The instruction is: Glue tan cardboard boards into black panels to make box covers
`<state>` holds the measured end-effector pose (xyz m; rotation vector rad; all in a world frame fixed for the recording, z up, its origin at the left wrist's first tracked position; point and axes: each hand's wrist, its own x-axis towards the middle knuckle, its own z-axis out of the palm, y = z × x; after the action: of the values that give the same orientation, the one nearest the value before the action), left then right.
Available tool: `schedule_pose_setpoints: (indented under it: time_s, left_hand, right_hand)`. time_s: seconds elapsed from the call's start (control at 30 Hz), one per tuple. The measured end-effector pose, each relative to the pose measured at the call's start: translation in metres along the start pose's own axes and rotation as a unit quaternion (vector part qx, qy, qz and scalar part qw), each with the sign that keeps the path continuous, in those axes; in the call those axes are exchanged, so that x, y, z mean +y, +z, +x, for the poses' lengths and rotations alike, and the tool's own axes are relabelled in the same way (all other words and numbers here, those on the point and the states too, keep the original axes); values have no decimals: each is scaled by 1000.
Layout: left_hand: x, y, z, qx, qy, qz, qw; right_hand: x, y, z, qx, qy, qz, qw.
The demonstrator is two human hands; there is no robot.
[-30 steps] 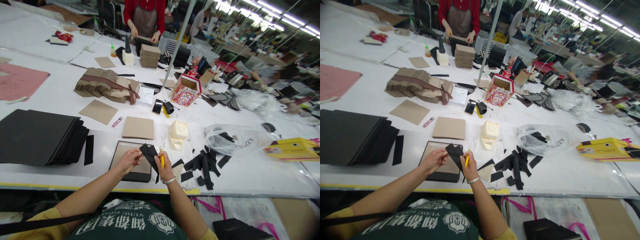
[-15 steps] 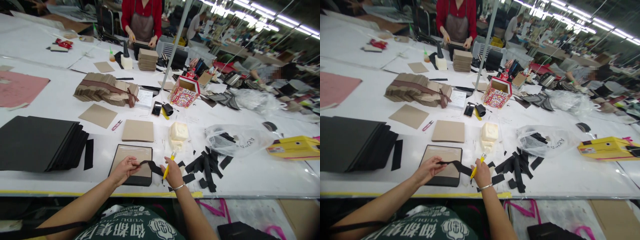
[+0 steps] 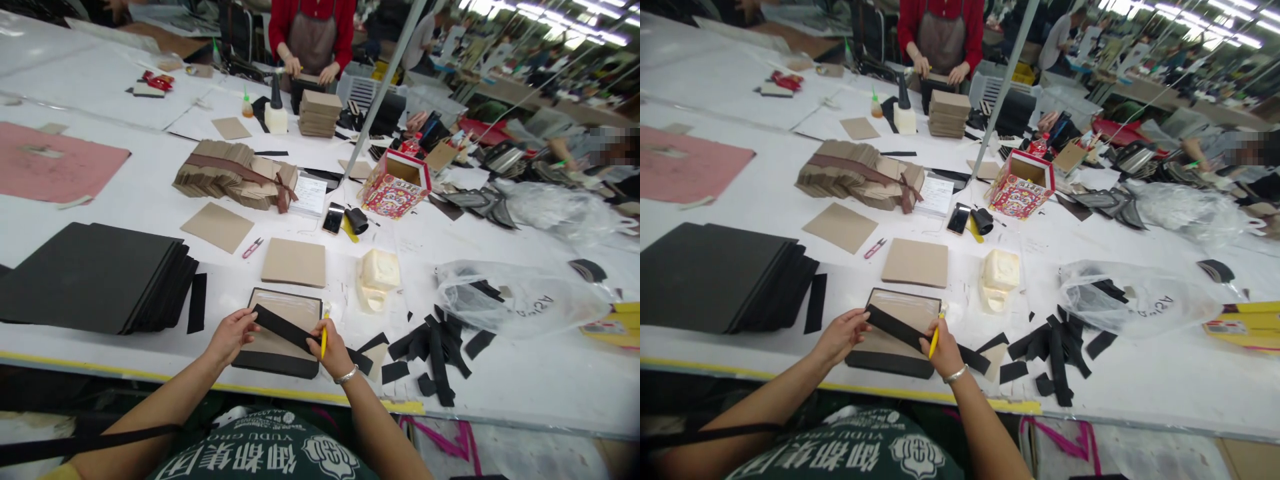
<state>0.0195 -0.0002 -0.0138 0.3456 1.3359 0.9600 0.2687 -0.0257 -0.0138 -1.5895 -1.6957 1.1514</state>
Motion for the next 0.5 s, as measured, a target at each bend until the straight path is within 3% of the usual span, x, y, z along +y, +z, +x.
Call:
schedule_pose_setpoints:
  time_s: [0.13, 0.27, 0.4, 0.5]
  left_hand:
    - [-4, -8, 18, 23, 5, 50, 998]
    - [-5, -11, 39, 36, 47, 151, 987]
    - [-4, -13, 59, 55, 74, 258, 962]
    - [-1, -15, 71, 69, 116, 350, 927]
  right_hand:
    - [7, 3, 15, 14, 29, -15, 999]
    - [13, 3, 36, 68, 48, -87, 993]
    - [19, 6, 57, 104, 47, -137, 984]
    - [25, 10, 68, 123, 42, -162, 978]
